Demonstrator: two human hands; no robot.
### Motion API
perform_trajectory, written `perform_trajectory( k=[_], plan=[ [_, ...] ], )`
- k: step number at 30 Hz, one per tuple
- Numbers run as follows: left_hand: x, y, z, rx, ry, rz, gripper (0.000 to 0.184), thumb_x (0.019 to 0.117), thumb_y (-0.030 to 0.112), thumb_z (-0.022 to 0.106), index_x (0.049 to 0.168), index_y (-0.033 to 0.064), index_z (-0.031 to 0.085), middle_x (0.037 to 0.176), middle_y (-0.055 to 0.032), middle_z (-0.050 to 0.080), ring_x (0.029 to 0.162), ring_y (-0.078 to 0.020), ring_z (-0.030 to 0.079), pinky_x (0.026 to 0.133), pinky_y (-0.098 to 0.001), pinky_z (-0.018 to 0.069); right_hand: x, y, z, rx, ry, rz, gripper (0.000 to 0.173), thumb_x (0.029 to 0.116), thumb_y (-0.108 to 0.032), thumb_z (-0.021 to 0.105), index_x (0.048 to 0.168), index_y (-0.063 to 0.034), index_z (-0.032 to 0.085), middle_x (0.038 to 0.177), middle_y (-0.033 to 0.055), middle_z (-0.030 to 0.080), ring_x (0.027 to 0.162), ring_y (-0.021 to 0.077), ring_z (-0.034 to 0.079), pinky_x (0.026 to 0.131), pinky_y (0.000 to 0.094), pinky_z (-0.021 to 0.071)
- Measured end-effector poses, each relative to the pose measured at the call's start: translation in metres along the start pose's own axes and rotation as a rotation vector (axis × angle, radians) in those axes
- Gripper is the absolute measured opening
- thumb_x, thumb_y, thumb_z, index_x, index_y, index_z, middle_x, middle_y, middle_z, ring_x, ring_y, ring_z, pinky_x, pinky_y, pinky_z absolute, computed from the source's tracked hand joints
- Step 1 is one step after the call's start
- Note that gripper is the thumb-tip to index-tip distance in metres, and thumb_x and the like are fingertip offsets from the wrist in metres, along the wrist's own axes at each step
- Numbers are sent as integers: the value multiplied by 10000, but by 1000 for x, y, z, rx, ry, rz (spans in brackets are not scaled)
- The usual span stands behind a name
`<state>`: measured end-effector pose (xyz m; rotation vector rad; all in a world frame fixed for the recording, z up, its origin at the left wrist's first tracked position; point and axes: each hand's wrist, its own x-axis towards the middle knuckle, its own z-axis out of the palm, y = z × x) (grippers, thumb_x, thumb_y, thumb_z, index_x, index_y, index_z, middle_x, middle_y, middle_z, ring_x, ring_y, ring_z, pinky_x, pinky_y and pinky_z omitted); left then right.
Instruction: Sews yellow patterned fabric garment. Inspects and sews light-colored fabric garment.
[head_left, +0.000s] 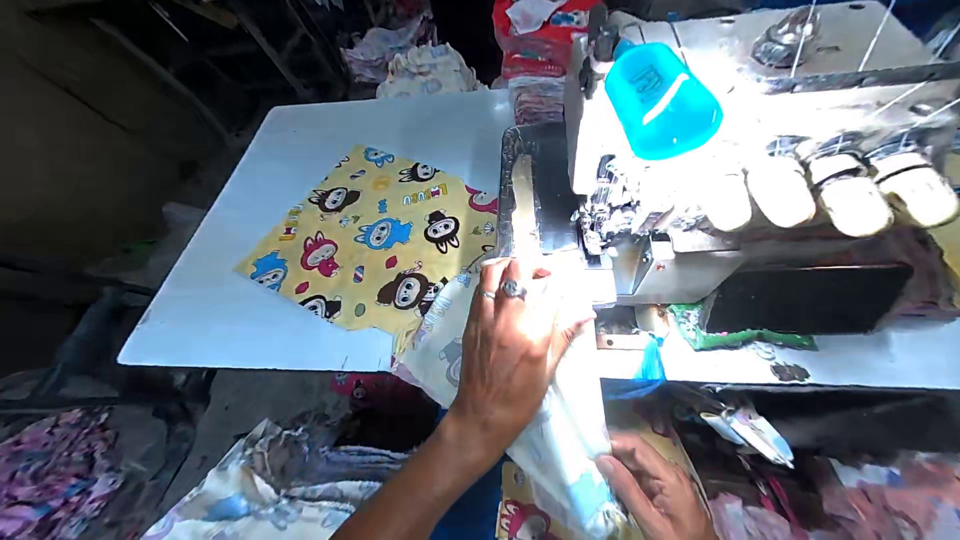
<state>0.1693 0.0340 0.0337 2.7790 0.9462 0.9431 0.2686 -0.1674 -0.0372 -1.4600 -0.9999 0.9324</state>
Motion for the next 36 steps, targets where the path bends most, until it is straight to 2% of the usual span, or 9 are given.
perform_trajectory(
  k=[9,13,19,24,28,30,32,34,36],
  plan=[
    [17,11,13,-3,-32,113,408,1039,391,536,1347,174,692,1275,-129,645,1211,-310,574,987,-405,469,1,4,-11,-17,95,-59,180,1009,-61,575,1114,41,680,976,4,734,845,-47,666,783,136,565],
    [37,-11,3,-133,-84,42,364,1040,292,554,1255,9,633,1300,-201,622,1210,-356,614,946,-463,535,15,6,-9,-23,109,-149,193,1017,-93,580,1111,25,700,1001,17,739,869,-29,677,796,136,570],
    [97,-51,9,-279,-170,58,213,1038,162,540,1154,-5,604,1329,-229,525,1239,-305,546,1056,-382,442,62,-11,-5,-100,177,-309,230,1022,-136,576,1109,31,708,957,17,739,845,-32,676,787,132,566],
    [119,-72,18,-339,-68,-96,430,1039,211,568,1385,-41,533,1530,-282,408,1403,-381,447,1144,-480,393,95,-32,-4,-111,199,-326,218,1025,-107,561,1133,29,692,936,21,727,799,-37,656,746,131,553],
    [54,-71,-13,-465,-303,-276,856,1005,431,582,1649,82,138,1579,-227,393,1395,-315,487,1117,-483,439,90,-35,-9,-117,233,-257,222,1017,-176,600,1164,-41,698,950,-8,723,824,-25,665,763,149,557],
    [-9,-70,-46,-402,-457,-332,853,880,393,768,1568,65,385,1363,-207,611,1192,-337,634,983,-559,518,81,-29,-14,-70,215,-221,236,967,-156,688,1176,-45,690,1010,15,729,884,25,703,788,188,598],
    [-56,-86,-68,-287,-510,-407,387,838,241,839,1105,-7,708,883,-178,714,790,-326,700,717,-588,558,75,-24,-20,-64,214,-180,233,931,-128,738,1149,-56,695,1027,16,727,865,34,709,754,190,608],
    [-80,-102,-90,-247,-450,-522,262,906,137,776,1036,-80,707,943,-230,697,840,-345,680,784,-605,538,73,-23,-23,-91,222,-161,211,917,-116,753,1121,-74,719,1008,7,735,831,33,705,724,189,601],
    [-91,-103,-105,-395,-263,-685,247,987,94,647,1184,-54,635,1066,-86,667,890,-112,633,830,-354,545,75,-24,-23,-122,217,-177,165,915,-118,750,1077,-91,728,971,-12,731,839,28,696,740,190,591]
  ],
)
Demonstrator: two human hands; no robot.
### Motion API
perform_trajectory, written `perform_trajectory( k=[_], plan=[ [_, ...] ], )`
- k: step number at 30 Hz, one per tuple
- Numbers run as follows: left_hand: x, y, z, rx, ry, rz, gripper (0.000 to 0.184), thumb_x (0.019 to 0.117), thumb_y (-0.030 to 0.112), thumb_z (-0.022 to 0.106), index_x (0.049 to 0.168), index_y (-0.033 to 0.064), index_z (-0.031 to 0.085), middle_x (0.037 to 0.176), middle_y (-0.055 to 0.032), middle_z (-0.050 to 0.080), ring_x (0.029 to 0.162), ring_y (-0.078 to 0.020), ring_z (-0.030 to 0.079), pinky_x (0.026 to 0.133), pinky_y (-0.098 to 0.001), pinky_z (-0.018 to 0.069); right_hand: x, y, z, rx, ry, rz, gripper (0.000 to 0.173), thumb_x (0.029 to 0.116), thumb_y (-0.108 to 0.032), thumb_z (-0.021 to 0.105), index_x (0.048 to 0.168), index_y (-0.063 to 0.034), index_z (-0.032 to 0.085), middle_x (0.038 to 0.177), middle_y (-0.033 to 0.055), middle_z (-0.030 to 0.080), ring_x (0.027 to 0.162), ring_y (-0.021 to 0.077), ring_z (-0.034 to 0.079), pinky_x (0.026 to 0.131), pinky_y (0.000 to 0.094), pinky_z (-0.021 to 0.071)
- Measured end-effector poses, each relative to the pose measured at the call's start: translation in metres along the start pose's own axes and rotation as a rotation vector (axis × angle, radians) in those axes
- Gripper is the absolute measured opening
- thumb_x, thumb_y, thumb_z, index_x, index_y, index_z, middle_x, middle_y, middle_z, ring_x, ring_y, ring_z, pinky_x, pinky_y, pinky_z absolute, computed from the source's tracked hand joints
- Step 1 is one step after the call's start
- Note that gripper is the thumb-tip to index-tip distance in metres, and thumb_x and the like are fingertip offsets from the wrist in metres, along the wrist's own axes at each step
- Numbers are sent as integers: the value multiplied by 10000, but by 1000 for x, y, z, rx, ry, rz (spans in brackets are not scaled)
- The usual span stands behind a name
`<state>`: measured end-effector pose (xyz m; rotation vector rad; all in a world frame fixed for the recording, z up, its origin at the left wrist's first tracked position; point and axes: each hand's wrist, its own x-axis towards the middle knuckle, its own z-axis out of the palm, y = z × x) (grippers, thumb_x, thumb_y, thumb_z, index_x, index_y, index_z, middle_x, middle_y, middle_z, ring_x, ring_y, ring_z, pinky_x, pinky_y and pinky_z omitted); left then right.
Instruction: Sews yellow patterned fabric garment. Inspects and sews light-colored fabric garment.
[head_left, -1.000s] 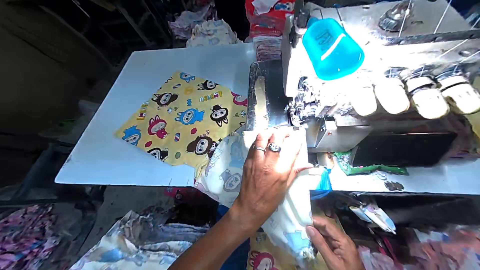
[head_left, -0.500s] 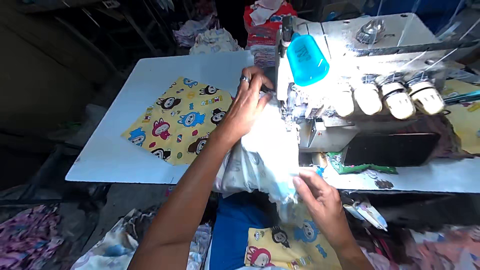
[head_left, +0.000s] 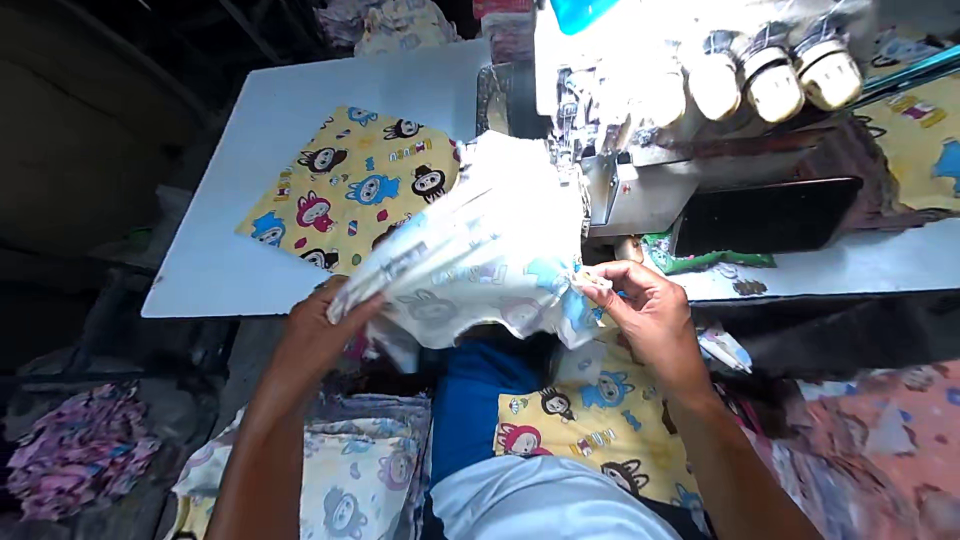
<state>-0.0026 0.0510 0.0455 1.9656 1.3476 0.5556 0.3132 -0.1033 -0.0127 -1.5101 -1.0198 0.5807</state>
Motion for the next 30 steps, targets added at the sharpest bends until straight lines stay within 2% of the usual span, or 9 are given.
perform_trajectory(
  k=[3,9,14,17,19,22,24,27,30],
  plan=[
    [-14,21,9,-476,138,-250,207,1084,198,454,1265,153,543,994,100,677,872,12,675,791,-215,586,3,1,5,-20,-4,-30,122,921,-131,746,1036,-96,724,929,-16,722,819,26,676,732,194,565],
    [-38,14,-26,128,-223,-86,455,795,285,814,1115,4,654,911,29,691,810,31,643,764,-212,557,-22,0,-8,-39,-31,-61,180,974,-209,670,1013,-49,744,910,-10,724,789,-19,662,719,138,557],
    [-6,49,-61,119,-32,-33,259,880,132,751,1086,-3,670,832,-5,698,713,-20,655,680,-256,578,-1,-6,-3,16,-17,-86,164,976,-161,669,1036,-28,744,970,20,730,852,-3,683,769,139,573],
    [42,76,-60,-195,178,18,252,951,41,648,1183,109,578,962,118,678,836,40,666,763,-190,584,19,-13,4,42,13,-64,127,969,-145,678,1036,-51,731,916,-6,721,791,-7,679,723,150,577],
    [74,80,-54,-393,155,182,456,983,74,588,1409,177,465,1222,126,636,1061,-6,655,920,-227,567,27,-15,7,56,37,-29,111,957,-133,693,1044,-73,726,887,-25,728,749,-13,669,685,154,563],
    [70,86,-18,-404,54,170,559,1011,220,589,1520,104,389,1449,24,542,1252,-98,598,1048,-305,519,31,-15,11,122,59,3,94,941,-110,718,1031,-84,719,848,-36,725,689,-7,646,627,150,535],
    [41,73,24,-366,-131,34,358,1045,275,540,1326,60,601,1259,-13,685,1085,-112,687,939,-321,572,31,-16,13,200,56,36,99,940,-88,715,1038,-76,714,851,-30,730,699,11,659,643,166,550],
    [11,56,96,-600,-467,-148,373,1083,209,450,1284,-62,610,1184,-113,731,1061,-201,728,953,-369,594,31,-19,17,370,40,100,99,947,-65,705,1045,-58,714,855,3,729,712,54,672,657,204,568],
    [0,57,142,-1105,-406,-198,439,1008,315,638,1272,-31,578,1146,-103,728,1065,-192,718,988,-351,573,31,-24,21,558,7,172,106,959,-42,678,1060,-33,708,867,40,728,729,86,691,692,251,600]
  ],
)
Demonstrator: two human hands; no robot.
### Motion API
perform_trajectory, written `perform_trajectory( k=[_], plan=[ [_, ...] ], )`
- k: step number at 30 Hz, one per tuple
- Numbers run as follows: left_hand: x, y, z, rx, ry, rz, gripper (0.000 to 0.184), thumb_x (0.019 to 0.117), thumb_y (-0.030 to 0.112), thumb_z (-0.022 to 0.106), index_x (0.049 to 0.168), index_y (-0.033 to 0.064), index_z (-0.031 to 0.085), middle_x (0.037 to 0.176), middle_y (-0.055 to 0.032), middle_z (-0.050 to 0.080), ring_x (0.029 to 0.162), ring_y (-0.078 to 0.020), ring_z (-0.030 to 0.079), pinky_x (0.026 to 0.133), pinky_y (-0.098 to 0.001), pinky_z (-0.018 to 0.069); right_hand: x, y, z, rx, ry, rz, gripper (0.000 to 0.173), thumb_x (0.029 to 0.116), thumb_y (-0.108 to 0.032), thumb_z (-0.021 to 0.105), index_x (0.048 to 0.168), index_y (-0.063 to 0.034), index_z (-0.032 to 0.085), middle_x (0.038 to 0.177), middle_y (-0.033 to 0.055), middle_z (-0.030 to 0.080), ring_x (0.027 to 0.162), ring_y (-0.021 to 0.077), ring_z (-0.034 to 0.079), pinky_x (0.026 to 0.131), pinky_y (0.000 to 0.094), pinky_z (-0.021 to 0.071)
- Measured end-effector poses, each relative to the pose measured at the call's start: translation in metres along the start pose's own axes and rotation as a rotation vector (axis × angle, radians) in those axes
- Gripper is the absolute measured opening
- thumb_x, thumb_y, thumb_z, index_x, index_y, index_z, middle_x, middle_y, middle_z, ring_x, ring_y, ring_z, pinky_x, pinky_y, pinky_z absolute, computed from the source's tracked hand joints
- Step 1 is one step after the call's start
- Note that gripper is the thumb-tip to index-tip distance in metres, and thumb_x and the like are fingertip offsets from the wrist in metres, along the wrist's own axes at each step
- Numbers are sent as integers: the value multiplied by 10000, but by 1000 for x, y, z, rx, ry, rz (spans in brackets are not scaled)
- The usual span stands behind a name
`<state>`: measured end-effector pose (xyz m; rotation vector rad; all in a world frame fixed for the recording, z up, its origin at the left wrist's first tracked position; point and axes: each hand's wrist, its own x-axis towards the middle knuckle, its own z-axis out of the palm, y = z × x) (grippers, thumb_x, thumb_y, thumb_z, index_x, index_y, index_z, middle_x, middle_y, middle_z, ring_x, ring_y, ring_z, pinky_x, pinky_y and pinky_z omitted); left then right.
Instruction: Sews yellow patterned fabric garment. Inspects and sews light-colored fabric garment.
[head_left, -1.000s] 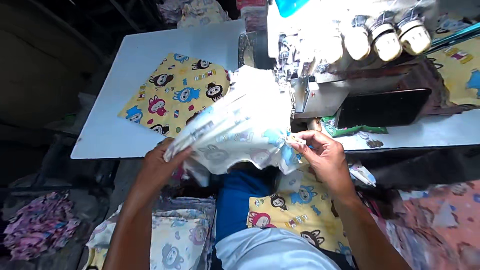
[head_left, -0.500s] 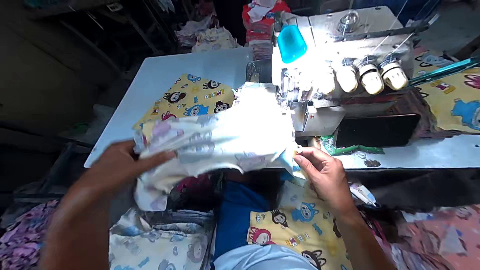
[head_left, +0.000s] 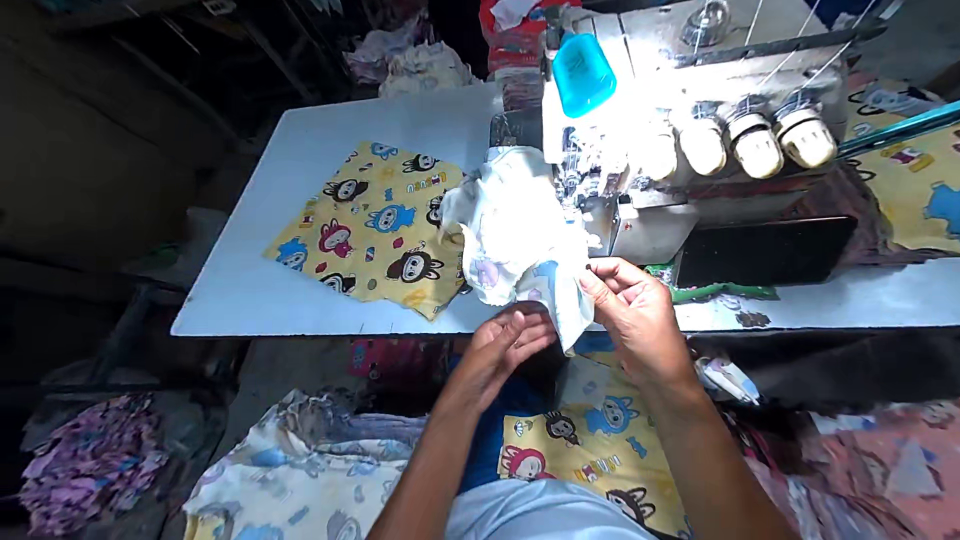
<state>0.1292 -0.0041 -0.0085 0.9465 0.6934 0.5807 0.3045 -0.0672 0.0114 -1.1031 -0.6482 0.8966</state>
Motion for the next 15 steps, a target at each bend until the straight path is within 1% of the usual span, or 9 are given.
perform_trajectory(
  k=[1,2,3,5,7,9,11,13,15],
  plan=[
    [4,-5,7,-140,68,49,330,999,244,654,1203,-8,593,1089,-97,727,1025,-189,722,973,-351,578,-1,0,1,36,-7,15,109,965,-38,665,1067,-33,703,876,43,729,733,88,695,698,257,606],
    [6,-5,14,-229,158,102,190,1016,148,598,1145,8,607,1034,-90,723,976,-180,720,946,-352,583,-2,1,2,57,-8,21,113,966,-31,659,1073,-35,698,886,44,727,741,89,699,706,260,610],
    [8,-3,19,-260,250,160,142,1034,97,541,1130,24,617,1009,-79,719,944,-169,715,918,-348,589,-2,2,2,64,-7,20,122,963,-24,660,1078,-39,696,901,43,722,758,90,697,717,260,610],
    [8,6,23,-202,342,262,219,1077,139,432,1202,79,601,1050,-38,701,978,-137,694,912,-334,580,-5,6,1,54,8,11,145,942,-19,682,1081,-56,696,914,34,706,777,83,677,725,243,592],
    [5,14,24,-120,366,337,271,1096,178,374,1274,107,565,1078,-28,699,987,-143,700,910,-345,588,-7,9,-1,49,24,22,182,919,-14,701,1090,-73,689,904,22,683,784,74,660,744,236,586],
    [1,15,24,-37,353,387,272,1076,138,404,1331,119,495,1086,-24,695,964,-142,713,894,-344,601,-10,11,-1,47,28,59,195,910,-33,723,1098,-74,690,883,12,670,772,67,646,743,229,576],
    [-2,15,25,31,353,410,366,1030,32,511,1375,115,420,1100,-28,699,955,-137,725,888,-331,610,-11,12,-1,86,8,101,178,937,-36,692,1115,-50,688,905,32,670,796,92,659,771,256,590],
    [-4,15,29,89,410,424,445,995,-26,566,1389,107,407,1019,-30,727,899,-135,740,858,-325,620,-11,15,-2,175,-43,149,154,1001,-77,613,1133,-30,675,984,66,694,875,138,698,837,317,607],
    [-6,14,33,142,416,424,512,982,-30,581,1435,105,382,954,-21,741,865,-126,746,852,-316,623,-10,16,-5,288,-134,223,206,1041,-168,564,1172,-33,647,1072,83,690,985,171,694,938,369,582]
  ],
)
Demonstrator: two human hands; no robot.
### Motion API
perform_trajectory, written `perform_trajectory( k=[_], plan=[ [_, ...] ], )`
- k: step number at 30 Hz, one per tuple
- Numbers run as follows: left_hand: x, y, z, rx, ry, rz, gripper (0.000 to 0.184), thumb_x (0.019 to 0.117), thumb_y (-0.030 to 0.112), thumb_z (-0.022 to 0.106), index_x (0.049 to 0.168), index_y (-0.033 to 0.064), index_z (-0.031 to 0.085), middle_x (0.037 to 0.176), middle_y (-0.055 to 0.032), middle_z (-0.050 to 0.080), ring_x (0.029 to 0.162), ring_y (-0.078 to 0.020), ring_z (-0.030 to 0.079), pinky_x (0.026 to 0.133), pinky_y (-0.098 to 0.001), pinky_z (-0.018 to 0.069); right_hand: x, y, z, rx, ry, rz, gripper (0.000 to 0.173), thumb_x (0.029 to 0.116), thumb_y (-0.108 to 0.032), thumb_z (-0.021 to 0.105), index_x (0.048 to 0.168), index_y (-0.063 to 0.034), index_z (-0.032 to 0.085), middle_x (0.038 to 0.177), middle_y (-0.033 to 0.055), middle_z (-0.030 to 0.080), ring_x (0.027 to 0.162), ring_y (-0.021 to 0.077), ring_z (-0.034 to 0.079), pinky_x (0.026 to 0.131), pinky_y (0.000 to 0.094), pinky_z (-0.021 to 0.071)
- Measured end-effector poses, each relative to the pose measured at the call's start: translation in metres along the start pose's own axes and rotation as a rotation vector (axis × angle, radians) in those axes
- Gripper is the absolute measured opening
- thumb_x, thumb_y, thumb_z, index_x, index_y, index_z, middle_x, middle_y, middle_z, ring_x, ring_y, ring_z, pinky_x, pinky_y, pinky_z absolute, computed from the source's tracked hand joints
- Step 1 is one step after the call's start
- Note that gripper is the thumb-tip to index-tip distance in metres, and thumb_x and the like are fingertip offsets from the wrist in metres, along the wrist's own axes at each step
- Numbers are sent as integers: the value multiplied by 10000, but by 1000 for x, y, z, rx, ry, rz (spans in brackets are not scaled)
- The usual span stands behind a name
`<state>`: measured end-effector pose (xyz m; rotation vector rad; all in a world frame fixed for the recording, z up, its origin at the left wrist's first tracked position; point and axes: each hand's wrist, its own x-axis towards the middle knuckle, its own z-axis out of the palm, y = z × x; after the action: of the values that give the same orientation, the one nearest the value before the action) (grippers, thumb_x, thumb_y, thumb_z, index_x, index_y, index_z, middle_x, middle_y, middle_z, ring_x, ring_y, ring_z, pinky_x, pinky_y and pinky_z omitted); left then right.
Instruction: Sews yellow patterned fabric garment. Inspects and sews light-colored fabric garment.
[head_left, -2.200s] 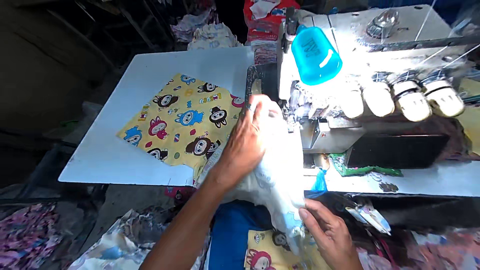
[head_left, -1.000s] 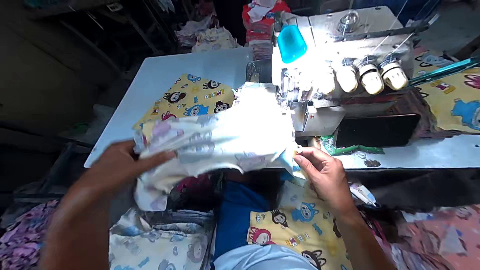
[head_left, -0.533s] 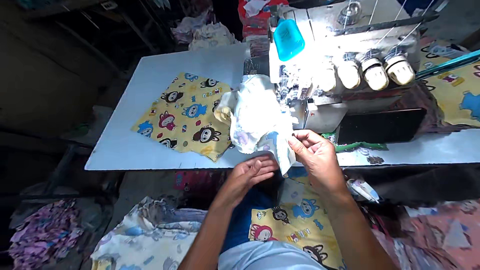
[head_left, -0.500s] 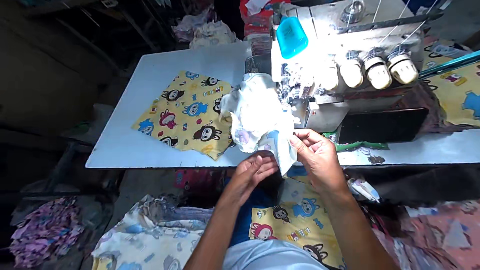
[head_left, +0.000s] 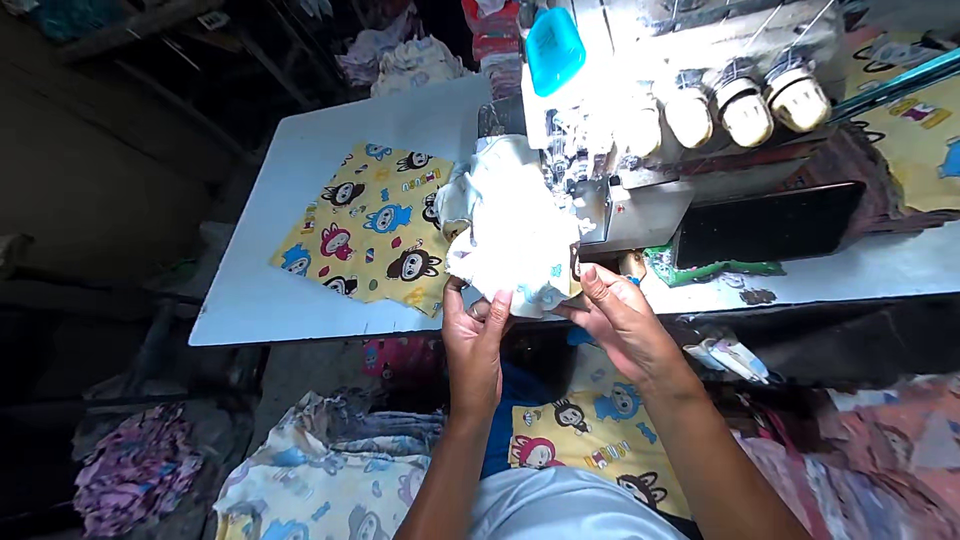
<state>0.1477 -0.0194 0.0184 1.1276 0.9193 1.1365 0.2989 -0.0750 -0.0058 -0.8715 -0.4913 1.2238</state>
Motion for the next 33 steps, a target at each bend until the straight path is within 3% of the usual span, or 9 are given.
perform_trajectory(
  k=[4,6,10,13,15,18,22,28,33],
  plan=[
    [-6,-3,-2,11,-59,-22,532,977,-43,585,1458,59,382,927,-21,739,843,-133,748,868,-323,625,-1,3,3,-85,1,-5,324,921,-55,711,1236,-21,645,1035,63,723,955,115,695,902,291,577],
    [-6,-3,-5,-9,-31,-19,523,982,-61,565,1461,54,387,965,-50,750,868,-160,758,863,-332,632,-2,4,5,-96,95,-96,267,891,-19,738,1147,-35,663,974,44,714,899,95,685,851,271,579],
    [-7,-4,-8,8,1,37,631,972,-85,561,1523,60,291,1026,-66,739,900,-174,759,874,-351,636,-3,5,1,124,231,-220,96,998,-30,592,1050,-95,639,1006,42,702,912,122,701,862,315,599],
    [-7,-9,-8,25,46,119,648,965,-74,585,1516,83,282,964,-42,741,868,-149,754,861,-337,631,-6,6,-6,181,281,-230,150,1072,-102,451,1053,-137,596,901,12,671,845,130,690,846,326,600],
    [-7,-11,-7,9,68,169,547,966,-66,586,1419,116,340,927,-19,741,834,-143,754,833,-333,635,-10,8,-11,133,259,-217,159,1090,-134,408,1130,-137,563,938,19,682,875,152,708,874,345,605],
    [-11,-11,-3,2,49,224,386,976,-64,561,1242,147,378,910,21,729,807,-116,745,802,-312,634,-15,18,-10,25,154,-173,294,994,-75,595,1273,-111,509,1121,69,691,1018,204,713,949,399,591],
    [-17,-10,1,7,-12,248,198,1024,25,546,1036,153,696,939,56,721,827,-71,717,783,-279,631,-14,23,6,-84,81,-68,581,867,-24,738,1359,-100,438,1165,47,673,1037,118,689,939,308,573],
    [-15,-13,-2,118,-6,296,214,887,-9,727,1087,65,740,1039,22,723,858,-66,694,801,-252,612,-5,14,15,78,247,-254,312,965,20,603,1232,-120,524,998,1,699,907,102,700,856,306,590],
    [-8,-8,-14,174,-149,229,269,946,-20,629,1181,93,695,1061,22,699,832,-54,680,743,-210,596,-13,0,-2,97,266,-317,227,1016,13,509,1167,-154,536,965,8,703,884,146,722,868,344,613]
  ],
)
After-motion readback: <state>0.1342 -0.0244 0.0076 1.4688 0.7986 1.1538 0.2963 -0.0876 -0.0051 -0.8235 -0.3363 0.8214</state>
